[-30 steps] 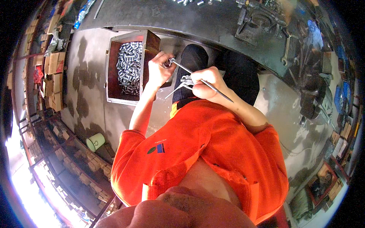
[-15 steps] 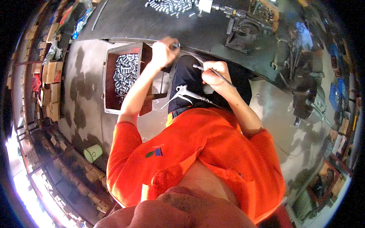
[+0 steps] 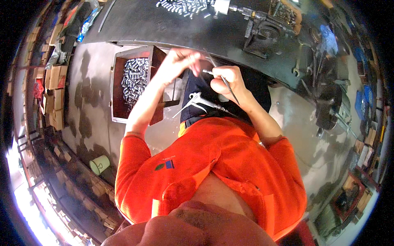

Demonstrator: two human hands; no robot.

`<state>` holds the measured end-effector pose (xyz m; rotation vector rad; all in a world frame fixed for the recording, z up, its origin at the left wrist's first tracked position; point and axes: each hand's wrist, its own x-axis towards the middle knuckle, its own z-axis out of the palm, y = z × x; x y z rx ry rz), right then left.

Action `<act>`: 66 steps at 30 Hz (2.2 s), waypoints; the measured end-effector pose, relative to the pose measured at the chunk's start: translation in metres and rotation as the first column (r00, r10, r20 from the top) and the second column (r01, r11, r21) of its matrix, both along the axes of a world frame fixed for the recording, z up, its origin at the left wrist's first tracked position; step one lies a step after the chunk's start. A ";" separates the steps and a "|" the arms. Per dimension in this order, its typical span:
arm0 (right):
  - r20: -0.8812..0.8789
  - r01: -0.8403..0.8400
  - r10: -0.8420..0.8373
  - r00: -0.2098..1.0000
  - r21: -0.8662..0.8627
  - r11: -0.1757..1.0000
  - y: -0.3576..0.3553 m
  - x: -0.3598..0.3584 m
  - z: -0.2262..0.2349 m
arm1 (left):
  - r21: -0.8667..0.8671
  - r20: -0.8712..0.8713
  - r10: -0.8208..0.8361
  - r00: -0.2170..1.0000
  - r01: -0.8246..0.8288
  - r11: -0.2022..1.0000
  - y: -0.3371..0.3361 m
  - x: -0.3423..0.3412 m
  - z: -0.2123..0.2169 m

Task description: The person sits on the floor and repeatedly picks small metal fasteners from a wooden box, inspects them, and places them on the table. The person handles the fasteners one at a time using both hands.

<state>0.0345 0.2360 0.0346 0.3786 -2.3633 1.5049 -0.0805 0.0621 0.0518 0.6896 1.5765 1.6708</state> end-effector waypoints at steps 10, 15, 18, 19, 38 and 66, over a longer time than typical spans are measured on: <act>0.264 -0.054 0.240 0.934 -0.562 0.825 -0.009 -0.002 -0.014 | 0.510 0.616 -0.087 0.783 -0.312 0.802 0.012 0.064 -0.047; 0.209 -0.067 0.434 0.876 -0.839 0.540 -0.008 -0.005 -0.010 | 0.596 0.598 -0.128 0.792 -0.333 0.731 0.016 0.065 -0.046; 0.205 -0.037 0.358 0.911 -0.823 0.566 -0.013 -0.004 -0.005 | 0.564 0.474 0.007 0.881 -0.310 0.765 0.008 0.058 -0.028; 0.271 -0.010 0.264 0.926 -0.680 0.733 -0.011 -0.001 -0.002 | 0.540 0.428 0.144 0.892 -0.381 0.750 0.004 0.051 -0.035; 0.235 -0.123 0.366 0.900 -0.670 0.732 -0.027 0.000 -0.031 | 0.248 0.266 0.266 0.927 -0.332 0.910 -0.005 0.075 -0.036; 0.361 -0.046 0.471 0.805 -0.753 0.657 -0.026 0.001 -0.029 | -0.023 -0.133 0.114 0.984 -0.118 0.993 -0.028 0.072 -0.036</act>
